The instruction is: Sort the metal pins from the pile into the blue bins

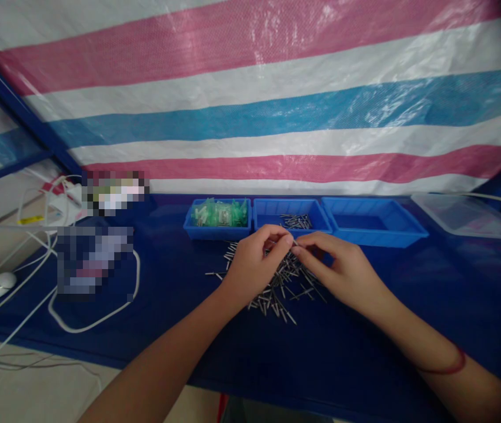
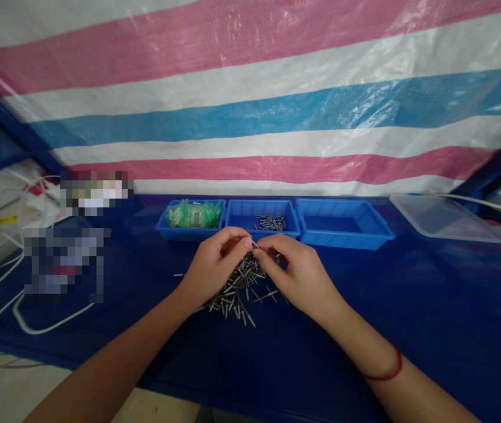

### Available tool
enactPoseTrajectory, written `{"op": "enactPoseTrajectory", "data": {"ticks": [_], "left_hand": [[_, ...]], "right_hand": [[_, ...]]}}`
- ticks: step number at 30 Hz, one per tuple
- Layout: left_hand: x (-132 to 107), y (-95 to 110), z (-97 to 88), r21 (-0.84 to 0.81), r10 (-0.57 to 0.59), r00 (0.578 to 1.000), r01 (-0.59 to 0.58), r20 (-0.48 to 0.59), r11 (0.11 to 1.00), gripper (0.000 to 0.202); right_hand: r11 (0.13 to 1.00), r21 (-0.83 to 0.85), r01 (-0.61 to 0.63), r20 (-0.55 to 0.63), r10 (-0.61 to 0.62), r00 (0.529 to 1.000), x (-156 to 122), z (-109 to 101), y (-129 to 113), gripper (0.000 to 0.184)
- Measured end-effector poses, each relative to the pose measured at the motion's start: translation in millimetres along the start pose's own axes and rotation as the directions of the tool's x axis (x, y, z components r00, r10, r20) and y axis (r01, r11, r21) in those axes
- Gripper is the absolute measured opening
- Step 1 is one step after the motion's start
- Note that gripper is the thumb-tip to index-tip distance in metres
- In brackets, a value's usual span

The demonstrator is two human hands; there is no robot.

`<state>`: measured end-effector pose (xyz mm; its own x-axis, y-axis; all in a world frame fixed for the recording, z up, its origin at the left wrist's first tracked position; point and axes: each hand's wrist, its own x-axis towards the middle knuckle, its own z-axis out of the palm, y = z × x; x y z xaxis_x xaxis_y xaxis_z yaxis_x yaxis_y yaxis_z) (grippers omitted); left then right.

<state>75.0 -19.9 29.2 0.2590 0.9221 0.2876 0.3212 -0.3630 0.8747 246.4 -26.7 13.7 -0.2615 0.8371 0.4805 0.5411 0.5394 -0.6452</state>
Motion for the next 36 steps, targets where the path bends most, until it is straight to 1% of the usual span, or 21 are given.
{"op": "enactPoseTrajectory", "data": {"ticks": [4,7,10,12,18,21,24,26,28,32,36], "left_hand": [[-1,1,-0.3,0.033,-0.038,0.999,0.037,0.017,0.999,0.018],[-1,0,0.7,0.057,-0.051,0.997,0.048,0.051,0.997,0.02],[-1,-2,1.4,0.074,-0.03,0.996,0.024,0.08,0.997,0.022],[0,-4,1.5,0.073,-0.018,0.996,0.012,0.09,0.997,0.022],[0,-8,3.4,0.053,-0.004,0.997,-0.001,0.082,0.999,0.019],[0,-8,4.1,0.067,0.016,0.995,-0.022,0.097,0.998,0.02],[0,-9,3.0,0.092,0.041,0.989,-0.055,0.145,0.994,0.021],[1,-9,1.2,0.109,0.048,0.983,-0.068,0.179,0.992,0.021],[1,-8,-1.2,0.125,0.049,0.981,-0.074,0.19,0.989,0.02],[2,-4,-5.8,0.154,0.054,0.99,-0.074,0.127,0.985,0.018],[1,-1,-7.5,0.209,0.066,0.994,-0.084,0.089,0.974,0.023]], "right_hand": [[0.99,0.115,-0.08,-0.072,0.089,0.993,0,-1,4,0.02],[0.985,0.146,-0.09,-0.08,0.103,0.992,0,-3,3,0.02],[0.984,0.162,-0.072,-0.039,0.079,0.996,0,-3,0,0.018],[0.98,0.18,-0.081,-0.025,0.087,0.996,0,-3,-1,0.018],[0.95,0.279,-0.142,-0.108,0.178,0.978,0,1,-1,0.016],[0.938,0.316,-0.144,-0.105,0.186,0.977,0,1,-1,0.014],[0.931,0.343,-0.122,-0.094,0.163,0.982,1,0,-3,0.012],[0.937,0.336,-0.098,-0.075,0.13,0.989,1,-1,-4,0.012],[0.943,0.325,-0.075,-0.063,0.101,0.993,1,-2,-5,0.012],[0.959,0.279,-0.047,-0.083,0.073,0.994,2,-3,-3,0.013],[0.994,0.107,0.005,-0.077,0.004,0.997,2,-3,0,0.014]]}}
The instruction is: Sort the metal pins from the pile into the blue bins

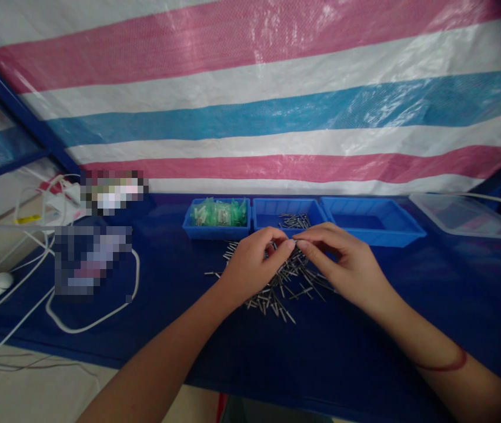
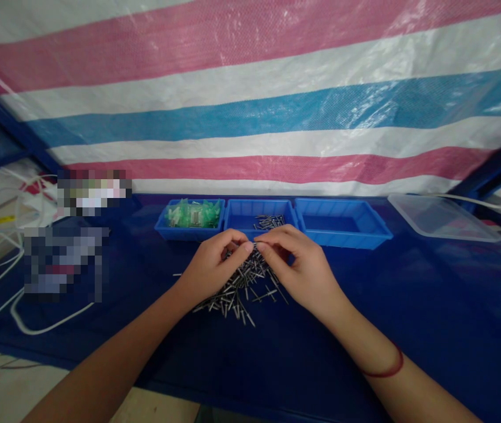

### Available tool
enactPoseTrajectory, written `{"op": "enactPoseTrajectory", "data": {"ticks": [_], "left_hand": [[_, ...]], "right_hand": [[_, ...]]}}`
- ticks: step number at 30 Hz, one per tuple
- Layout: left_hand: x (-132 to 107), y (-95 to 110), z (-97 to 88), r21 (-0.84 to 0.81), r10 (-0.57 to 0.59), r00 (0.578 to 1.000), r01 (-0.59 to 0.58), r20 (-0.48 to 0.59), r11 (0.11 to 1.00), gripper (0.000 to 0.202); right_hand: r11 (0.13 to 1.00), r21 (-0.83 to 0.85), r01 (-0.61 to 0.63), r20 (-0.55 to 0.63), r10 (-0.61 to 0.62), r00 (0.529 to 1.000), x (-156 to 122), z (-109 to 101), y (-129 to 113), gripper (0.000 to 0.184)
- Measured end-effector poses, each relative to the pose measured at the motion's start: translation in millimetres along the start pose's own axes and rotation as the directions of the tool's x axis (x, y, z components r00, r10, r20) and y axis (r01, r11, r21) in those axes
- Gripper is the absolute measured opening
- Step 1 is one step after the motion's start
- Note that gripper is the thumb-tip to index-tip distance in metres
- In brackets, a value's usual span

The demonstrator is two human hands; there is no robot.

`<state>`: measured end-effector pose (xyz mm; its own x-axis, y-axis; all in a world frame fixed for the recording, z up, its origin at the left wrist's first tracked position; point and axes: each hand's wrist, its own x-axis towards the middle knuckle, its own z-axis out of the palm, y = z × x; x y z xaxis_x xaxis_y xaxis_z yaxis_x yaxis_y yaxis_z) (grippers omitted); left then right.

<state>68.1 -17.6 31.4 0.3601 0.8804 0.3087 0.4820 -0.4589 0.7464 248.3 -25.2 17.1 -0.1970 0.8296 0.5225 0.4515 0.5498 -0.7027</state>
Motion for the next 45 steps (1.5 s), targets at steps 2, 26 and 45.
{"op": "enactPoseTrajectory", "data": {"ticks": [2,26,45], "left_hand": [[-1,0,-0.8,0.041,0.012,1.0,-0.011,-0.016,0.999,0.027],[-9,-6,-6.6,0.412,0.256,0.805,-0.513,0.535,0.753,0.012],[-5,1,-3.9,0.333,0.21,0.962,-0.258,0.175,0.907,0.017]], "right_hand": [[0.994,-0.089,0.061,0.021,-0.06,0.998,1,1,1,0.016],[0.882,-0.468,0.056,-0.138,-0.135,0.981,6,-3,24,0.016],[0.999,-0.04,0.008,0.266,0.003,0.964,3,-4,1,0.028]]}}
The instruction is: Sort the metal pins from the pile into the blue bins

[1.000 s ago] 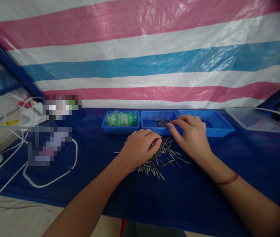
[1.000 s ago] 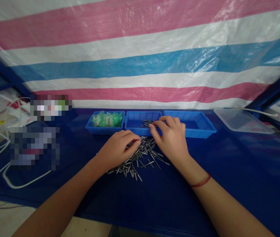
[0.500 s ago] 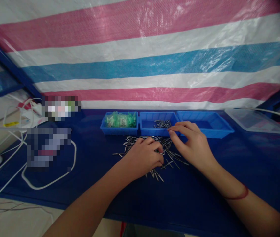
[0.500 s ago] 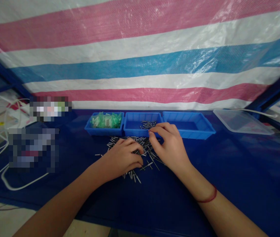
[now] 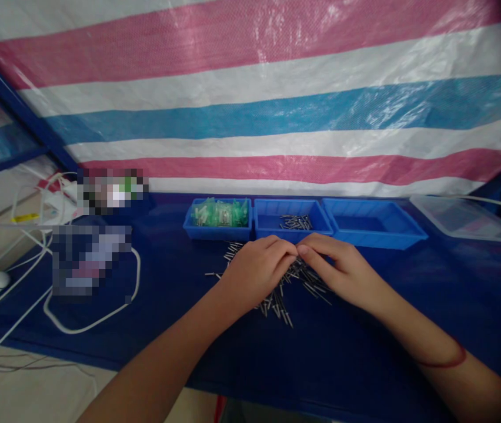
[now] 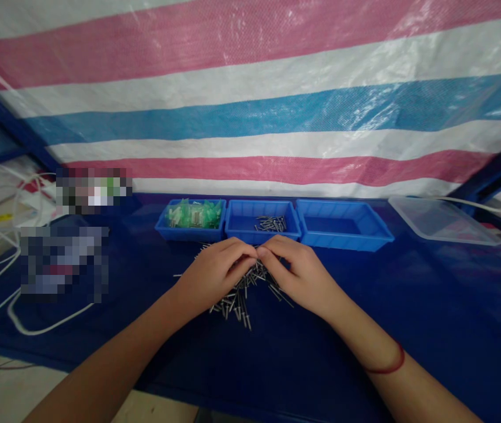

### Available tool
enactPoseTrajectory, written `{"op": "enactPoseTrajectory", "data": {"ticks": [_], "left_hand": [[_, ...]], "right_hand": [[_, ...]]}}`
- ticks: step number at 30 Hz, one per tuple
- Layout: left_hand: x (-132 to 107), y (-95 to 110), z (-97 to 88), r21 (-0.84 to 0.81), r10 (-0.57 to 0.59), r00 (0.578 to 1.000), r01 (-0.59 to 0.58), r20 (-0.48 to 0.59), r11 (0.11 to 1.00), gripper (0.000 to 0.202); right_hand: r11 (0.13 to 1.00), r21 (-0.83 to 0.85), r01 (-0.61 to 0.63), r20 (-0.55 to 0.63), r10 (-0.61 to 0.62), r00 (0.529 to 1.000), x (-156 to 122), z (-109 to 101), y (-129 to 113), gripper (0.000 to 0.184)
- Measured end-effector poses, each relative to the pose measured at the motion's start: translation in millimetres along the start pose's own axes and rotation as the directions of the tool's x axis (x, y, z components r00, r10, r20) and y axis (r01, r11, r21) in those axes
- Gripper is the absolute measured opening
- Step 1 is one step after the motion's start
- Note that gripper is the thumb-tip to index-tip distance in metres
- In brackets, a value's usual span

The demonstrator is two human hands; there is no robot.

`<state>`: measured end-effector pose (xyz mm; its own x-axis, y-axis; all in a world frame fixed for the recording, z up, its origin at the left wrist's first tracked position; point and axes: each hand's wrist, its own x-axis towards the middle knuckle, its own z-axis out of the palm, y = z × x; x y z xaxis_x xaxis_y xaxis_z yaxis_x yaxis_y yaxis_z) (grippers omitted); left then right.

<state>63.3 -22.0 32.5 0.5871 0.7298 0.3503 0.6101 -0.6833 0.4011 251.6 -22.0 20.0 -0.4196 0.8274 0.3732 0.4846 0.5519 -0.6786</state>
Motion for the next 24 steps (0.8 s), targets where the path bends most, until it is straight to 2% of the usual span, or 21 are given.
{"op": "enactPoseTrajectory", "data": {"ticks": [2,5,8,10,13,15,19,24], "left_hand": [[-0.3,0.5,0.3,-0.133,-0.053,0.996,0.044,-0.068,0.99,0.012],[0.1,2.5,-0.1,-0.263,-0.149,0.979,0.108,-0.138,0.959,0.015],[1.2,3.9,-0.8,-0.341,-0.228,0.961,0.164,-0.159,0.926,0.015],[1.9,3.8,-0.9,-0.375,-0.26,0.956,0.194,-0.134,0.906,0.011],[2.5,3.1,-0.9,-0.411,-0.265,0.96,0.204,-0.095,0.888,0.01],[2.7,2.9,-1.1,-0.42,-0.256,0.962,0.194,-0.097,0.887,0.01],[3.1,2.6,-2.0,-0.405,-0.226,0.968,0.165,-0.107,0.899,0.01],[2.8,-1.7,-1.2,-0.379,-0.212,0.97,0.154,-0.116,0.912,0.012]], "right_hand": [[0.999,0.039,-0.02,0.009,0.02,1.0,-0.1,0.1,0.0,0.026],[0.997,0.069,-0.035,0.033,0.033,0.999,-0.7,1.3,0.1,0.025],[0.995,0.094,-0.044,0.043,0.04,0.998,-1.3,3.9,0.5,0.025],[0.993,0.109,-0.049,0.033,0.046,0.998,-1.3,5.2,1.0,0.025],[0.99,0.126,-0.06,0.029,0.057,0.998,-0.6,5.1,1.4,0.026],[0.982,0.165,-0.087,0.066,0.077,0.995,0.0,3.9,1.3,0.028],[0.928,0.312,-0.204,0.125,0.173,0.977,0.5,2.6,0.8,0.03],[0.857,0.438,-0.272,0.001,0.302,0.953,0.9,3.3,0.8,0.024]]}}
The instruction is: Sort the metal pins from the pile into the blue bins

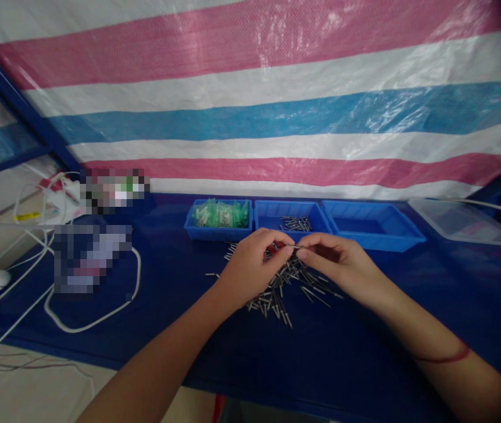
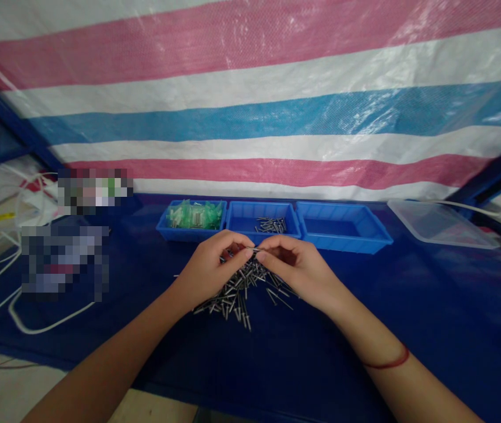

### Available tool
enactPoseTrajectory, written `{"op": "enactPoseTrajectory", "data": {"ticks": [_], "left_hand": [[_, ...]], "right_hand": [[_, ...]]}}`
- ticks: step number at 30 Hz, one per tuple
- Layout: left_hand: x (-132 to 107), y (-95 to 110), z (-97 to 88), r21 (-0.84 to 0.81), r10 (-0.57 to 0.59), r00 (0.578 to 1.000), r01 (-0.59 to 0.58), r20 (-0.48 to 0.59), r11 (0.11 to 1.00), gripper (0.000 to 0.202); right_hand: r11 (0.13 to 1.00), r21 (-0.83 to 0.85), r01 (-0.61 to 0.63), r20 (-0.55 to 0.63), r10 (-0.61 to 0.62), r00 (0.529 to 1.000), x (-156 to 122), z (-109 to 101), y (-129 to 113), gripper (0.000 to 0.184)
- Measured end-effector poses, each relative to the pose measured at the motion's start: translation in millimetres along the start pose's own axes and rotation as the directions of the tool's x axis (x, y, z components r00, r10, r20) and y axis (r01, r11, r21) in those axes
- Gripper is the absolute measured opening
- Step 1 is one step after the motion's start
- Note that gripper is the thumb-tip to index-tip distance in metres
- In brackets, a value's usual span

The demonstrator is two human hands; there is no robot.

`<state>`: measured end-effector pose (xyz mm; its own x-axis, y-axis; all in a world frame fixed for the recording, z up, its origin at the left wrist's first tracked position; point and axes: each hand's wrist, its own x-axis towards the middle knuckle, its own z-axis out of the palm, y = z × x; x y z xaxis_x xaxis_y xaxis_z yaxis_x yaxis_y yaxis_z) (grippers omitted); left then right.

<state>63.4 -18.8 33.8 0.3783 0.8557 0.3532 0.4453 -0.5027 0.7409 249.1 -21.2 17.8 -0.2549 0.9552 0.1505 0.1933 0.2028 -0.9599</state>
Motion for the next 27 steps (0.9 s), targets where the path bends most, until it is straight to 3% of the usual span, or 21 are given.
{"op": "enactPoseTrajectory", "data": {"ticks": [5,10,14,19,22,27], "left_hand": [[0,-4,1.1,0.012,-0.003,1.0,0.002,0.025,1.0,0.012],[0,-4,3.8,0.05,-0.011,0.997,0.008,0.076,0.999,0.018],[0,-5,4.8,0.1,-0.011,0.995,0.001,0.097,0.995,0.024],[2,-14,-1.9,0.262,0.063,0.997,-0.051,-0.038,0.964,0.024],[6,-23,-10.8,0.455,0.123,0.986,-0.06,-0.111,0.889,0.024],[8,-33,-24.0,0.639,0.099,0.984,0.021,-0.151,0.769,0.024]], "right_hand": [[0.998,0.029,0.06,-0.092,-0.057,0.994,0,-1,-1,0.021],[0.971,-0.181,0.154,-0.078,-0.17,0.982,-2,-2,1,0.021],[0.95,-0.262,0.17,-0.05,-0.189,0.981,0,-2,-1,0.024],[0.919,-0.348,0.187,-0.194,-0.266,0.944,16,-8,-4,0.023],[0.818,-0.545,0.184,-0.244,-0.364,0.899,33,-15,-2,0.024],[0.551,-0.792,0.263,-0.05,-0.489,0.871,48,-33,2,0.033]]}}
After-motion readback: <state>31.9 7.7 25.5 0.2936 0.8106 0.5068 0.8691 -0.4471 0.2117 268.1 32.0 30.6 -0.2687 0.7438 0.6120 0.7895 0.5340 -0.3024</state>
